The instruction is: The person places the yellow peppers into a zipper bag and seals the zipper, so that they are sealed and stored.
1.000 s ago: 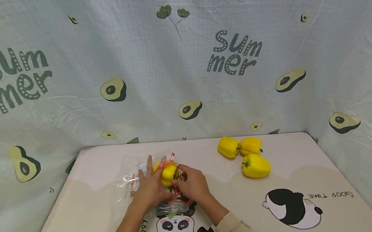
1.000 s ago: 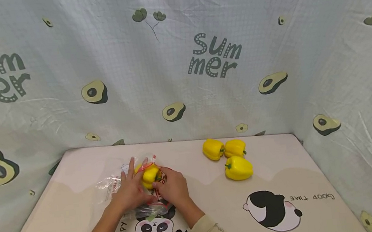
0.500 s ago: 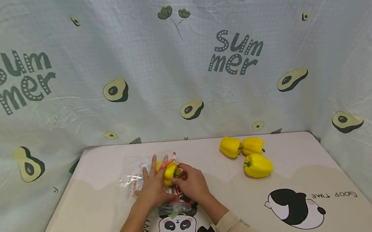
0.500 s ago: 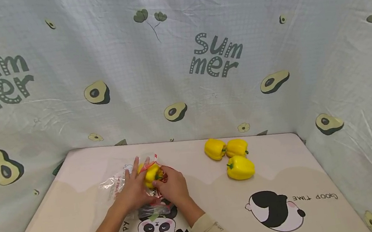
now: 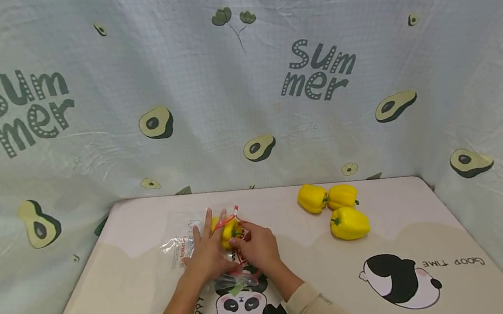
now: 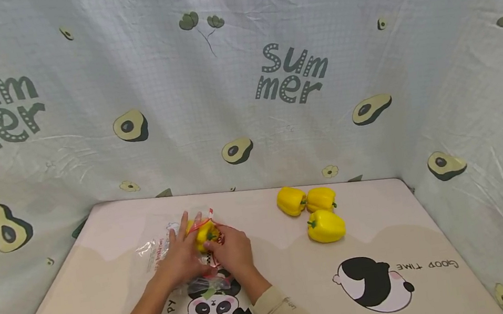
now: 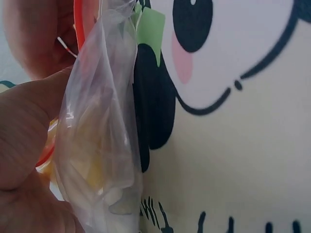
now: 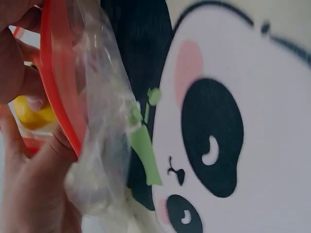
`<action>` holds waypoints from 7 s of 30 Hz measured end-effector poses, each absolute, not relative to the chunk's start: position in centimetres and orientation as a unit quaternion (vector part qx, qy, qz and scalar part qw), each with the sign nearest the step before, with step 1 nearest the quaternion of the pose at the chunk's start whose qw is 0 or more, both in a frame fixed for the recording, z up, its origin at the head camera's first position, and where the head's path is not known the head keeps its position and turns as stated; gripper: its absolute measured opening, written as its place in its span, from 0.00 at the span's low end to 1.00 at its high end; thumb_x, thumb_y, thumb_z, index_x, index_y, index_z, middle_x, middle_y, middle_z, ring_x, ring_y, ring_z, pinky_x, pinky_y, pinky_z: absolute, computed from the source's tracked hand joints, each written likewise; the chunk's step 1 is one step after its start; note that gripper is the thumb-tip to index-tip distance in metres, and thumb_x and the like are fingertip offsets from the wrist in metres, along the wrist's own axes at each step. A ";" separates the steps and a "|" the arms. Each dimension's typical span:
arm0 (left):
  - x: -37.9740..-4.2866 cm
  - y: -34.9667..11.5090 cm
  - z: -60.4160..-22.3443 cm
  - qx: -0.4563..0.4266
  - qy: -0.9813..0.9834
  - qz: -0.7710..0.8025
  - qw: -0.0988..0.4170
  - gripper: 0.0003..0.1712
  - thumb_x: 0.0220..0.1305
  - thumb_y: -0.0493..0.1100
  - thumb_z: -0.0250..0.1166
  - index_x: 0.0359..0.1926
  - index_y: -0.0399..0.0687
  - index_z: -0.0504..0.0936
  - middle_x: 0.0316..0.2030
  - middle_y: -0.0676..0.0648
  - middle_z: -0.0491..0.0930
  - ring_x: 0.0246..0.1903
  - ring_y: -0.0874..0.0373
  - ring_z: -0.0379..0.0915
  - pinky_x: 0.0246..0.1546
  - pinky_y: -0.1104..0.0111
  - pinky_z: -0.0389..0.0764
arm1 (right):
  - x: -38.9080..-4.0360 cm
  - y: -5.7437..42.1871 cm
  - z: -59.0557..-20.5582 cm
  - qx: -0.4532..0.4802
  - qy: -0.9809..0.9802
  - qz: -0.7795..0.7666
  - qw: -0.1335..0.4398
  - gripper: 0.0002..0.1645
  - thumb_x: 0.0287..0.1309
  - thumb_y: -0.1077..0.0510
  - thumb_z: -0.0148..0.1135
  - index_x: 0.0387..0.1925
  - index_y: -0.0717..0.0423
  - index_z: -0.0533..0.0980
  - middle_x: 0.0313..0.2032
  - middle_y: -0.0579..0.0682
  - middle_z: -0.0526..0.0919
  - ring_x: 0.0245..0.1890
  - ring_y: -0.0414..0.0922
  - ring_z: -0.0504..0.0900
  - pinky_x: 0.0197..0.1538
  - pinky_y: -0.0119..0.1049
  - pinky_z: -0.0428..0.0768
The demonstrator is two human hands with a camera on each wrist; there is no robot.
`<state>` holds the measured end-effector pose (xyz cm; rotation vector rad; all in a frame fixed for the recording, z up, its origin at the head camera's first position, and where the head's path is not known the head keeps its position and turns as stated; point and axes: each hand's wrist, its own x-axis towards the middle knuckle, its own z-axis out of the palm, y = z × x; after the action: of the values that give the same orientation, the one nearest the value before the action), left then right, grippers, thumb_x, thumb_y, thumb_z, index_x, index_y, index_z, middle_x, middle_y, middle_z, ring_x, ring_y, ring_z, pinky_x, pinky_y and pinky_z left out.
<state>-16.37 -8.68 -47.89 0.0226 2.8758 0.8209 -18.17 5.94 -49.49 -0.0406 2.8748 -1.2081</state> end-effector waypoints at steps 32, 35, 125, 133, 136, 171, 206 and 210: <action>-16.5 -8.0 -47.1 -0.004 0.954 0.284 0.096 0.66 0.42 0.52 0.87 0.80 0.50 0.61 0.86 0.48 0.29 0.80 0.23 0.36 0.52 0.10 0.48 | -18.5 8.5 -48.0 -0.010 0.872 -0.488 -0.041 0.10 0.66 0.59 0.69 0.46 0.55 0.90 0.40 0.48 0.93 0.40 0.42 0.87 0.44 0.34 0.88; -16.6 -8.1 -47.1 -0.001 0.954 0.284 0.099 0.67 0.42 0.52 0.87 0.81 0.49 0.61 0.86 0.48 0.28 0.80 0.22 0.36 0.52 0.10 0.48 | -18.6 9.5 -47.6 -0.016 0.858 -0.513 -0.032 0.10 0.67 0.59 0.69 0.45 0.57 0.90 0.37 0.49 0.93 0.36 0.40 0.87 0.42 0.32 0.88; -16.8 -7.8 -47.8 -0.004 0.955 0.276 0.112 0.78 0.43 0.49 0.86 0.85 0.67 0.40 0.86 0.50 0.27 0.79 0.22 0.40 0.54 0.12 0.48 | -17.9 35.5 -49.1 0.065 0.873 -0.478 0.070 0.49 0.57 0.52 0.79 0.76 0.61 0.66 0.74 0.64 0.71 0.73 0.61 0.74 0.71 0.45 0.74; -16.9 -8.0 -47.6 -0.007 0.955 0.275 0.111 0.77 0.44 0.48 0.85 0.85 0.66 0.40 0.85 0.50 0.25 0.80 0.23 0.39 0.55 0.13 0.50 | -17.8 33.5 -47.9 0.043 0.864 -0.501 0.035 0.48 0.56 0.58 0.79 0.75 0.65 0.66 0.70 0.66 0.74 0.70 0.61 0.77 0.56 0.17 0.80; -16.9 -8.1 -47.5 -0.008 0.955 0.277 0.110 0.78 0.44 0.48 0.85 0.85 0.66 0.40 0.85 0.50 0.25 0.80 0.23 0.38 0.55 0.12 0.50 | -17.7 32.7 -47.5 0.033 0.863 -0.504 0.027 0.47 0.57 0.58 0.78 0.74 0.64 0.67 0.70 0.66 0.75 0.69 0.61 0.78 0.60 0.23 0.81; -16.9 -8.2 -47.5 -0.009 0.953 0.279 0.117 0.78 0.45 0.48 0.85 0.85 0.68 0.39 0.85 0.50 0.24 0.81 0.24 0.36 0.54 0.12 0.47 | -15.7 22.0 -48.3 0.026 0.845 -0.533 0.024 0.39 0.51 0.59 0.81 0.66 0.60 0.78 0.60 0.60 0.86 0.59 0.56 0.87 0.58 0.40 0.86; -17.2 -8.2 -46.7 0.012 0.967 0.234 0.099 0.75 0.43 0.52 0.86 0.85 0.60 0.47 0.86 0.46 0.28 0.82 0.27 0.31 0.71 0.21 0.33 | -15.2 10.0 -49.4 -0.043 0.923 -0.371 -0.092 0.33 0.54 0.43 0.80 0.54 0.60 0.82 0.43 0.53 0.91 0.39 0.45 0.86 0.50 0.42 0.90; -17.2 -7.9 -46.5 0.017 0.969 0.228 0.098 0.76 0.43 0.52 0.86 0.85 0.61 0.46 0.85 0.46 0.28 0.82 0.27 0.30 0.70 0.19 0.35 | -15.3 9.6 -49.7 -0.039 0.924 -0.370 -0.082 0.34 0.56 0.42 0.78 0.56 0.59 0.80 0.44 0.52 0.90 0.40 0.45 0.85 0.51 0.42 0.89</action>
<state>-17.16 -7.90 -46.52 0.0489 2.8662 0.6751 -15.35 9.64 -49.70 -0.1293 3.0665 -1.2288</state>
